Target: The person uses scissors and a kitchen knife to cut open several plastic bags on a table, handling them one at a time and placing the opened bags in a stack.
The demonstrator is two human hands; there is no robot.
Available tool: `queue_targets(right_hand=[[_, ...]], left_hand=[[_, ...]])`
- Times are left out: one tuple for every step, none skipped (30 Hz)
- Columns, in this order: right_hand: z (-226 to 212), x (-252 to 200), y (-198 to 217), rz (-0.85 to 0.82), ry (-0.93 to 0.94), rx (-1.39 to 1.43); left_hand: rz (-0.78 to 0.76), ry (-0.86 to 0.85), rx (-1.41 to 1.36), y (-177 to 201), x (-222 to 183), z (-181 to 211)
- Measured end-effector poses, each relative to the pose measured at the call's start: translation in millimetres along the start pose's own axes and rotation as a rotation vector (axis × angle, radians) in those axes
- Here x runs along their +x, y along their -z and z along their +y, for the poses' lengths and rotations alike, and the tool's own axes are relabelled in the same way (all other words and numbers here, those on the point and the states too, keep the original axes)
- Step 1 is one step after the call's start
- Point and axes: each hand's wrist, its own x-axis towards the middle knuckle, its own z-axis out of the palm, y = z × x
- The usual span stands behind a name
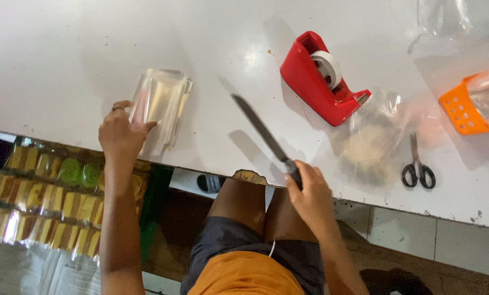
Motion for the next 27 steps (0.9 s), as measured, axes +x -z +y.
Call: queue_targets(right_hand=[[7,3,5,0.033,-0.008,-0.036],[15,6,11,0.062,-0.013,-0.075],[27,6,18,0.066,-0.018,-0.075],[40,7,26,0.146,0.007,-0.151],[54,6,33,0.225,0.034,-0.228],[62,10,44,0.229,0.028,-0.231],[71,13,55,0.222,-0.021,-0.201],[80,14,65,0.214,-0.073,-0.170],[78,12,70,0.215,-0.081,-0.171],[76,12,76,0.214,-0.059,-0.192],[73,12,81,0.212,-0.038,-0.213],[76,13,75,0.213,-0.038,-0.214],[78,14,68,0.224,-0.003,-0.206],[79,17,60,0.231,0.036,-0.195],[72,19,49,0.227,0.041,-0.194],[64,22,38,0.268,0.167,-0.251],[54,25,26,0.309,0.293,-0.306],[55,35,15,0.300,0.308,-0.302],[55,44,5,0.291,0.331,-0.375],[55,56,-4,0.292,0.352,-0.450],[52,62,-6,0.293,0.366,-0.447],[51,66,-7,0.310,0.366,-0.497],[51,71,-7,0.327,0.366,-0.547],[37,67,-2,0.325,0.370,-0.556],[25,63,3,0.316,0.406,-0.397],[11,60,9,0.309,0.441,-0.237],[-9,56,9,0.311,0.446,-0.246]], left_hand=[[-0.023,0.031,-0.033,1,-1,1],[-0.046,0.068,-0.066,2,-3,0],[-0.049,0.062,-0.067,-5,0,-10],[-0.021,0.040,-0.067,-13,3,-19],[0.007,0.017,-0.069,-21,7,-28],[0.005,0.013,-0.073,-20,7,-30],[0.006,0.003,-0.128,-19,8,-31],[0.005,-0.007,-0.182,-18,6,-33],[-0.001,-0.012,-0.184,-11,4,-29],[0.019,-0.039,-0.281,-4,2,-25],[0.039,-0.066,-0.379,3,0,-21],[0.039,-0.066,-0.380,19,-4,-6],[0.106,-0.119,-0.565,35,-8,8],[0.178,-0.168,-0.746,52,-14,20],[0.182,-0.164,-0.743,51,-17,32],[0.160,-0.104,-0.966,51,-20,41],[0.135,-0.043,-1.188,51,-23,50],[0.149,-0.032,-1.181,46,-35,70],[0.066,0.021,-1.303,40,-45,90],[-0.018,0.067,-1.427,33,-51,112],[-0.003,0.066,-1.426,28,-58,125],[-0.043,0.051,-1.510,21,-65,140],[-0.084,0.034,-1.592,13,-71,155],[-0.080,0.037,-1.601,3,-74,162],[-0.059,-0.010,-1.609,-7,-78,170],[-0.038,-0.062,-1.616,-17,-79,179],[-0.033,-0.063,-1.626,-20,-83,189]])
